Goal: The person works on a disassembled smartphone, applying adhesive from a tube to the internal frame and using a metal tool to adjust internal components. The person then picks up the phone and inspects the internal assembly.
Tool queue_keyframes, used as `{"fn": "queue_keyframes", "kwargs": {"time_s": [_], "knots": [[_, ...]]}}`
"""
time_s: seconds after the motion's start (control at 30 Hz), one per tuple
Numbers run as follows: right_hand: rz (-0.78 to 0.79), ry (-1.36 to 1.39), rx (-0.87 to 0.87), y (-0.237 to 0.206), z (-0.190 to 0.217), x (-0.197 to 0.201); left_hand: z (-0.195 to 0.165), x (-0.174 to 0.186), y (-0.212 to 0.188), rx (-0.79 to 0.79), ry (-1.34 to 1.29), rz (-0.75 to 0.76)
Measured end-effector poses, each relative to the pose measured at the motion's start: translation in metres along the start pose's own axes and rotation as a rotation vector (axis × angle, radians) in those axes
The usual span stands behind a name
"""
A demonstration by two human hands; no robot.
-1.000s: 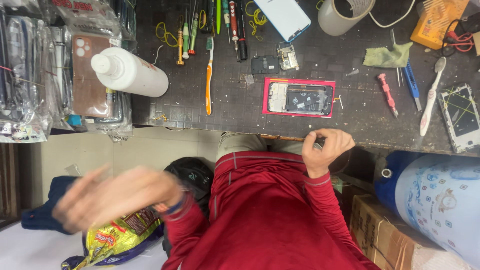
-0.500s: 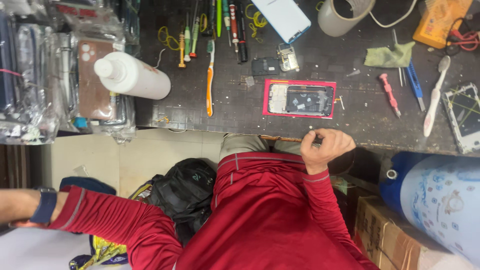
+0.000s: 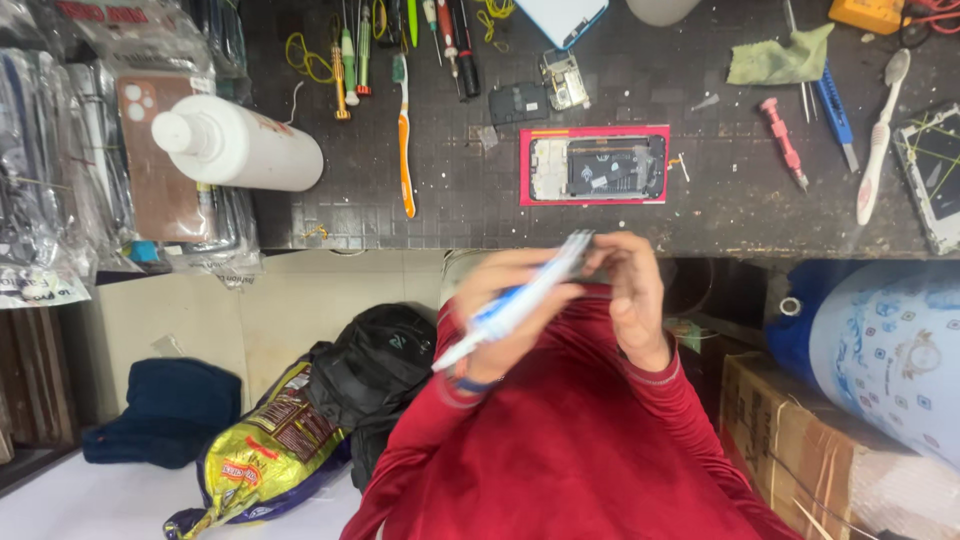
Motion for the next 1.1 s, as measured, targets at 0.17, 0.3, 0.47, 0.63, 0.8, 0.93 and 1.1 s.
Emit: {"fn": "queue_keyframes", "kwargs": {"time_s": [0.17,0.3,0.47,0.63,0.8,0.93,1.1], "knots": [[-0.222,0.267,-0.121,-0.014,-0.014,0.005,0.034,-0.047,-0.003,0.157,-0.182,0.012],[-0.488,0.358,-0.146,-0.018,-0.008,0.027,0.035,-0.041,0.001,0.201,-0.101,0.097],[-0.55,0.409,-0.164,-0.008,0.003,0.044,0.058,-0.042,-0.004,0.481,-0.278,0.074],[-0.297,0.433,-0.125,-0.001,-0.002,0.031,0.033,-0.034,0.011,0.095,0.234,0.117],[-0.304,0.349,-0.215,-0.008,-0.023,0.026,0.027,-0.035,0.011,0.123,0.189,0.212],[-0.387,0.386,-0.099,-0.005,-0.016,0.03,0.018,-0.031,0.013,0.091,0.178,0.256],[-0.372,0.389,-0.125,0.006,-0.011,0.029,0.017,-0.031,0.017,0.076,0.309,0.231]]}}
Point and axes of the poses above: each hand's wrist, its own y-axis towards the middle knuckle, its own x-axis out of the back of the hand, z = x × y, the point moved 8 cm from there along y, towards the middle knuckle, and after that the axes turned 3 degrees about -y, right-handed, at the moved point
